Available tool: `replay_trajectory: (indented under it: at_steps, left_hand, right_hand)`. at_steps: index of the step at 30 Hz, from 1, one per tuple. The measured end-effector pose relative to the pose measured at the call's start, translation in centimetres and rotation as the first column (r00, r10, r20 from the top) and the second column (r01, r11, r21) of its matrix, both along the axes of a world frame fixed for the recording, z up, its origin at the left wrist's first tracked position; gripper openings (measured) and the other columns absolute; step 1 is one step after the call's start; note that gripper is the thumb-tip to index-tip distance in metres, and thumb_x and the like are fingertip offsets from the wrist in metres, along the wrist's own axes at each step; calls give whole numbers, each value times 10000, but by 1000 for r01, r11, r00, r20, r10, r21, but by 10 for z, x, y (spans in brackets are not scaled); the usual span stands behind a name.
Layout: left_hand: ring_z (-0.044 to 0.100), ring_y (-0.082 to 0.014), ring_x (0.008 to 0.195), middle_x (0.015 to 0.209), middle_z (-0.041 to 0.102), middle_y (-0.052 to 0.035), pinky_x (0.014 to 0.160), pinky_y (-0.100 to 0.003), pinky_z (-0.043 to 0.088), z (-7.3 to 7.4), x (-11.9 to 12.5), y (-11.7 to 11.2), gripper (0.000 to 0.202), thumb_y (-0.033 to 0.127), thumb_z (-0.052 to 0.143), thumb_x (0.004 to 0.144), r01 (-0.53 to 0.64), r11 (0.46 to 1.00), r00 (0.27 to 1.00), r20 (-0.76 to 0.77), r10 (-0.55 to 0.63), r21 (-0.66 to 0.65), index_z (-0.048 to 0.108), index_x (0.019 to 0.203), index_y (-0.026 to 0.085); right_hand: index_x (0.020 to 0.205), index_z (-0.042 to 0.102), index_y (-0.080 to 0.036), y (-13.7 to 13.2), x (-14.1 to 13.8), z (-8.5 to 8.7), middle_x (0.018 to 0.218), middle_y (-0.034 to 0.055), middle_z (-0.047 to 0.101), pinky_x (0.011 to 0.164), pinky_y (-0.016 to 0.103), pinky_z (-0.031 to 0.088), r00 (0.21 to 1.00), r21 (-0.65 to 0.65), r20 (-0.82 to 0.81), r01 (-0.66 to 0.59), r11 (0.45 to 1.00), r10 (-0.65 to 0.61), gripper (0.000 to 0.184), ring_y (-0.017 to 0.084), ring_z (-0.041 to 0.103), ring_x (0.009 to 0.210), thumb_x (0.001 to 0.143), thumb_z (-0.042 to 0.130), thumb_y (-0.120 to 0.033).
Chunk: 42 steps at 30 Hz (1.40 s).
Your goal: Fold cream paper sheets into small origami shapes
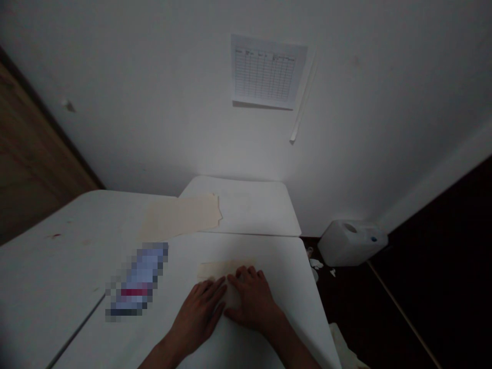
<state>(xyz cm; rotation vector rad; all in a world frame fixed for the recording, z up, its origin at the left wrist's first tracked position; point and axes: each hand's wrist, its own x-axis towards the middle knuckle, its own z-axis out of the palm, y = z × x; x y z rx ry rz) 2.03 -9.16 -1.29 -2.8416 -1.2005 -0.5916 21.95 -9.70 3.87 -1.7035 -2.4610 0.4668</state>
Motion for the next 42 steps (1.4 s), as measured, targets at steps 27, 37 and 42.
replay_trajectory:
  at_steps: [27, 37, 42]
  left_hand:
    - [468, -252, 1296, 1388, 530, -91, 1033, -434, 464, 8, -11, 10, 434, 160, 467, 915, 140, 990, 989, 53, -139, -11, 497, 1347, 184]
    - [455, -266, 1307, 1407, 507, -105, 1040, -456, 454, 8, -11, 9, 415, 158, 461, 916, 131, 991, 991, -1, -131, -33, 520, 1326, 180]
    - [469, -265, 1296, 1393, 523, -104, 1027, -451, 465, 6, -11, 9, 423, 170, 467, 912, 135, 991, 990, 36, -134, -13, 517, 1331, 191]
  right_hand:
    - [1401, 371, -371, 2, 2, -5, 1360, 53, 454, 1022, 478, 264, 999, -43, 26, -20, 999, 21, 795, 316, 390, 1216, 697, 691, -557]
    - [1388, 406, -321, 3, 2, -12, 1367, 64, 471, 1038, 484, 250, 1000, -39, -7, 13, 999, -14, 827, 322, 391, 1219, 659, 713, -565]
    - [1387, 405, -327, 2, 2, -8, 1360, 54, 474, 1038, 473, 260, 1000, -31, -11, 8, 999, -8, 818, 314, 392, 1221, 662, 715, -547]
